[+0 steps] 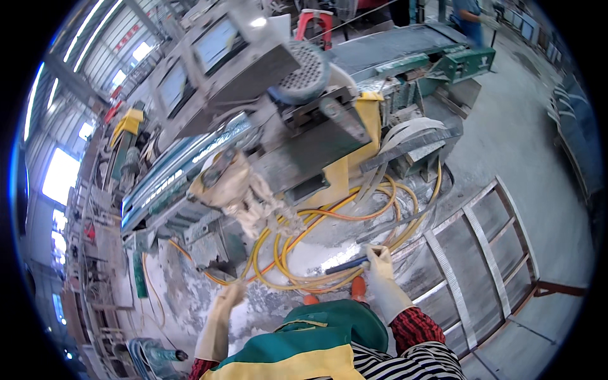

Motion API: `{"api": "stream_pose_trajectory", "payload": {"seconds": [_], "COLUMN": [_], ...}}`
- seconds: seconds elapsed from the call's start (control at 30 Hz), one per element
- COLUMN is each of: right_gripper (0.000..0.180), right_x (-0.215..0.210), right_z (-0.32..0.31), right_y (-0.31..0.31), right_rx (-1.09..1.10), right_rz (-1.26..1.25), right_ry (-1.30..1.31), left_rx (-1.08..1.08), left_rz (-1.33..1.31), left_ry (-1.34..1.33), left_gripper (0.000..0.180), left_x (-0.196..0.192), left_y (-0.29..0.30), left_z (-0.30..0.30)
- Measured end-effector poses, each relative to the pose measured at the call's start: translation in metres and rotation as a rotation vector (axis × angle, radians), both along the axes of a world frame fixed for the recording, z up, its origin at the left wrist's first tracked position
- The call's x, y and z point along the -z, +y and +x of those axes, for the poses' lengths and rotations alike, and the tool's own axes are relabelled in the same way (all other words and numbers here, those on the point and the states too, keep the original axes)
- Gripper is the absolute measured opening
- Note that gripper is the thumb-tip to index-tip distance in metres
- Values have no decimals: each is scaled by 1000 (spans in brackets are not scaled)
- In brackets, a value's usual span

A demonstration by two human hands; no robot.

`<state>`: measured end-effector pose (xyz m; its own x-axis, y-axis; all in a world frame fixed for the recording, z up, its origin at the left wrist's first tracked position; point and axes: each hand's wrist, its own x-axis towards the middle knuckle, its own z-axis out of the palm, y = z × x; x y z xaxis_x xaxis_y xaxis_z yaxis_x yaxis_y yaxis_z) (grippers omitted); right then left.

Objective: The person walks through a factory floor and uses a long metal rod to clean dust and debris from various parts of a large machine. They repeatedly insert the rod into crevices and wipe surfaces, moving between different sections of the equipment.

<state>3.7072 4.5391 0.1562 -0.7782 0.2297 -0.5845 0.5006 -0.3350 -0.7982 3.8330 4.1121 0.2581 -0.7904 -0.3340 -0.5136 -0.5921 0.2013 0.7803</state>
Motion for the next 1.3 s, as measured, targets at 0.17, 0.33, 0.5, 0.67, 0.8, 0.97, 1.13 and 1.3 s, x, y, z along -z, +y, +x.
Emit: {"api": "stream_pose_trajectory", "payload": {"seconds": [0.17,0.33,0.5,0.67,0.8,0.97,1.13,1.3], "right_gripper": [13,21,29,44,44,46,53,55], "right_x": [-35,-89,-122,-115,-129,-117,-112,-125], "right_z": [13,55,83,90,86,69,64,41], "right_y": [-101,-186,-235,-260,-295,-341,-373,-395], "right_rx": [-86,-389,-649,-989,-1320,-1835,-1966,-2162], "right_rz": [-405,-598,-521,-250,-93,135,127,340], "right_ry": [89,79,-31,0,20,440,628,500], "left_rx": [88,-122,-580,-749,-799,-945,-1027,-858], "left_rz": [445,963,1384,1155,1014,936,810,689], "left_ry": [-206,89,356,213,361,433,440,522], "left_gripper": [63,55,40,35,40,44,45,37], "left_x": [-43,35,61,-11,-22,-12,-11,-4], "left_y": [67,52,12,-24,-48,-61,-76,-84], "left_z": [8,18,51,62,85,105,113,100]}}
